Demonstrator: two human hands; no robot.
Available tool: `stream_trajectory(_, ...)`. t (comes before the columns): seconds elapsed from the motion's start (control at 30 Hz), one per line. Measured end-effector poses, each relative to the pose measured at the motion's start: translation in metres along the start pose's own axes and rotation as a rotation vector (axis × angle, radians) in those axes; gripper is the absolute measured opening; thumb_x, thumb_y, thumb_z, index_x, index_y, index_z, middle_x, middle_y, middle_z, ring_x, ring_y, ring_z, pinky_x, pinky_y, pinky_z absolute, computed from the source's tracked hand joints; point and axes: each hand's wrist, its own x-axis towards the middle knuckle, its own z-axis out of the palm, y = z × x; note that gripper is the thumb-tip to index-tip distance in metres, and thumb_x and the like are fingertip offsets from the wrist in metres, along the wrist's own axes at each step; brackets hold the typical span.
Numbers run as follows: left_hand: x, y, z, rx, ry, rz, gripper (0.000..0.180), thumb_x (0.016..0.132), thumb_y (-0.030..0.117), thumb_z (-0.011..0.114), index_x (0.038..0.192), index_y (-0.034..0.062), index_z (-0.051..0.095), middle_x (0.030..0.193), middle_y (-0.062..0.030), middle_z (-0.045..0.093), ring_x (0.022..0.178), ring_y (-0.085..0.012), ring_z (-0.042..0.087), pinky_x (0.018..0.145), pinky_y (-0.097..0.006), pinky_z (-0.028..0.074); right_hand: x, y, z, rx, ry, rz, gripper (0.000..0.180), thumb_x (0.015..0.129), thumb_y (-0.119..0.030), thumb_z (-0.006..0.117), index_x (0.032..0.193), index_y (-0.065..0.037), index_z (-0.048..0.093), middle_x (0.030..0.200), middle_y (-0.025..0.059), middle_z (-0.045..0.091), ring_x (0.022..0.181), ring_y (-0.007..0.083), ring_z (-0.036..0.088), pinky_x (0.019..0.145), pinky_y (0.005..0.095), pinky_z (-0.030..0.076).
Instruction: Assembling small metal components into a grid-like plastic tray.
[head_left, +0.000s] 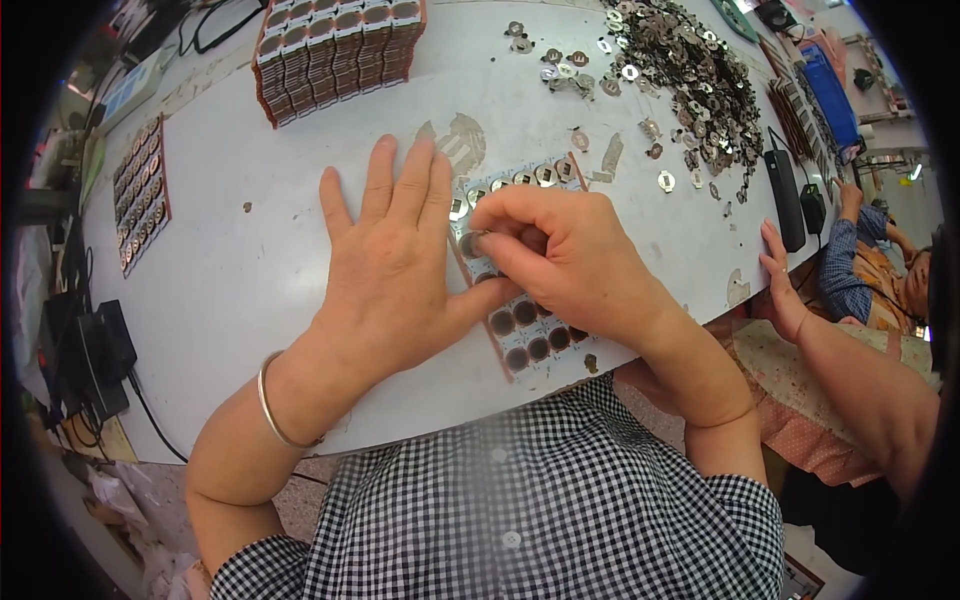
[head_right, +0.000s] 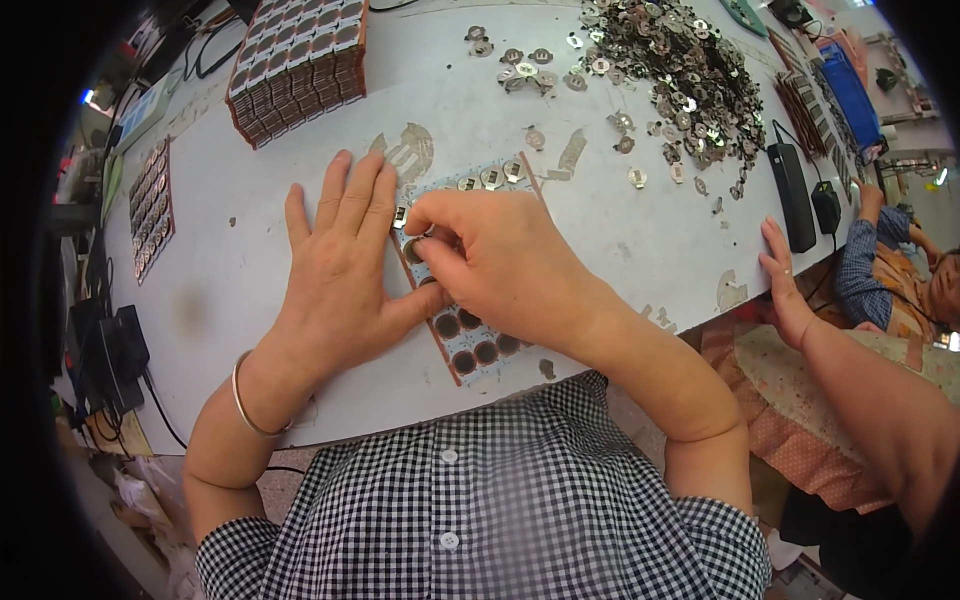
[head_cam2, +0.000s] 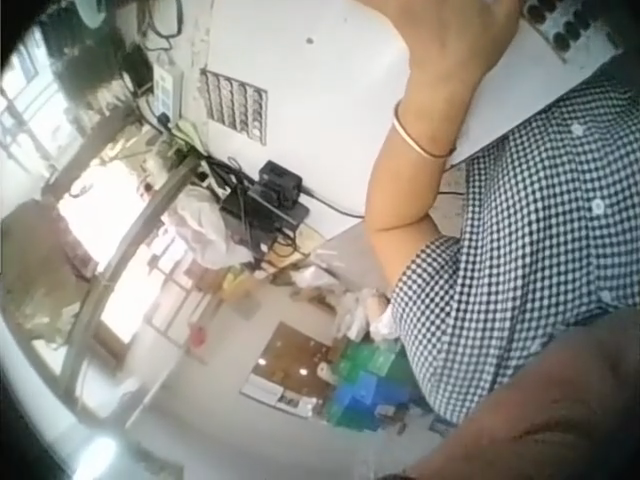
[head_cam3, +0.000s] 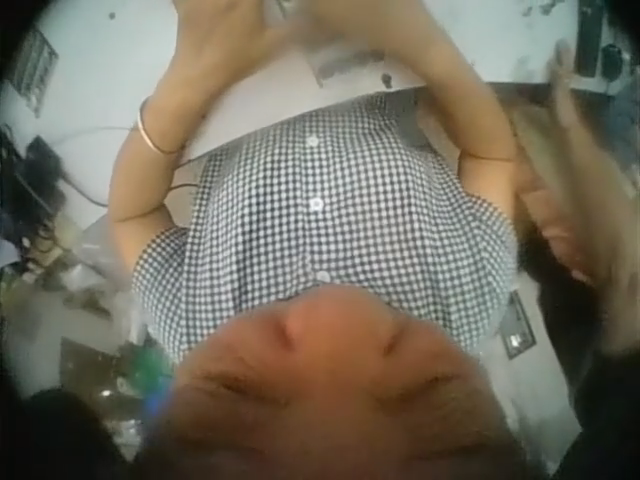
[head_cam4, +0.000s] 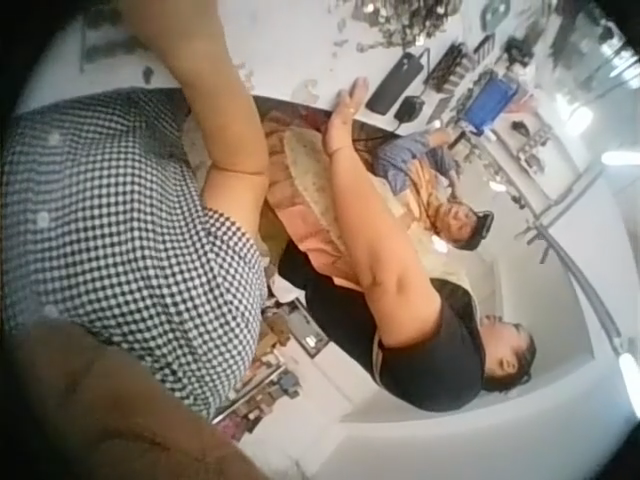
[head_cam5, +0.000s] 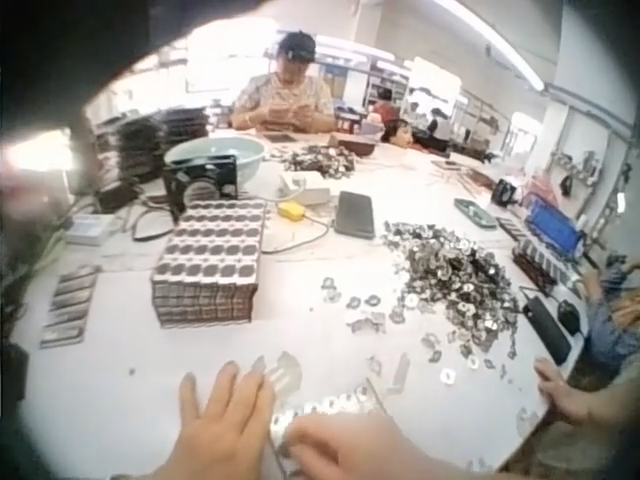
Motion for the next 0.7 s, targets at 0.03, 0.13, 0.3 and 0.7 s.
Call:
stream_trajectory(0.03,0.0,0.0,0.0,-0.002,0.003,-0.006,0.103,0.073,0.051,0.08,0.147,-0.0104,0.043,0.156,-0.0269,0.04,0.147,-0.0465,0.032,0.112,-0.072,0.019,0.001,-0.001,0.002,-0.025,0.011,0.013,0.007,0.092,-0.002,0.066,0.098,0.0,0.069,0.074,-0.0001,0.064,0.066,0.0031,0.055,0.059,0.022,0.047)
stream_trajectory(0.13,0.0,0.0,0.002,0.01,-0.011,-0.005,0.1,0.074,0.047,0.077,0.148,-0.0097,0.041,0.157,-0.026,0.04,0.149,-0.0453,0.03,0.112,-0.072,0.018,0.0,0.0,0.004,-0.149,0.013,-0.087,0.006,0.09,-0.001,0.066,0.096,0.0,0.069,0.074,0.0032,0.064,0.064,0.0064,0.057,0.059,0.0244,0.047)
stream_trajectory(0.3,-0.002,0.001,0.005,0.041,-0.013,-0.011,0.101,0.075,0.049,0.076,0.149,-0.0096,0.04,0.157,-0.0255,0.039,0.149,-0.0444,0.029,0.112,-0.072,0.017,0.0,0.006,0.01,-0.285,0.099,-0.241,0.008,0.088,0.0,0.068,0.096,0.0,0.07,0.078,0.0073,0.064,0.067,0.0154,0.06,0.06,0.029,0.049)
stream_trajectory(0.7,-0.001,0.003,0.006,0.058,-0.013,-0.019,0.104,0.079,0.057,0.074,0.149,-0.0105,0.04,0.158,-0.0258,0.038,0.149,-0.0463,0.028,0.111,-0.075,0.016,-0.005,0.01,0.007,-0.503,0.184,-0.413,0.016,0.081,-0.007,0.079,0.096,-0.004,0.074,0.081,0.0069,0.064,0.069,0.0233,0.063,0.061,0.0335,0.052)
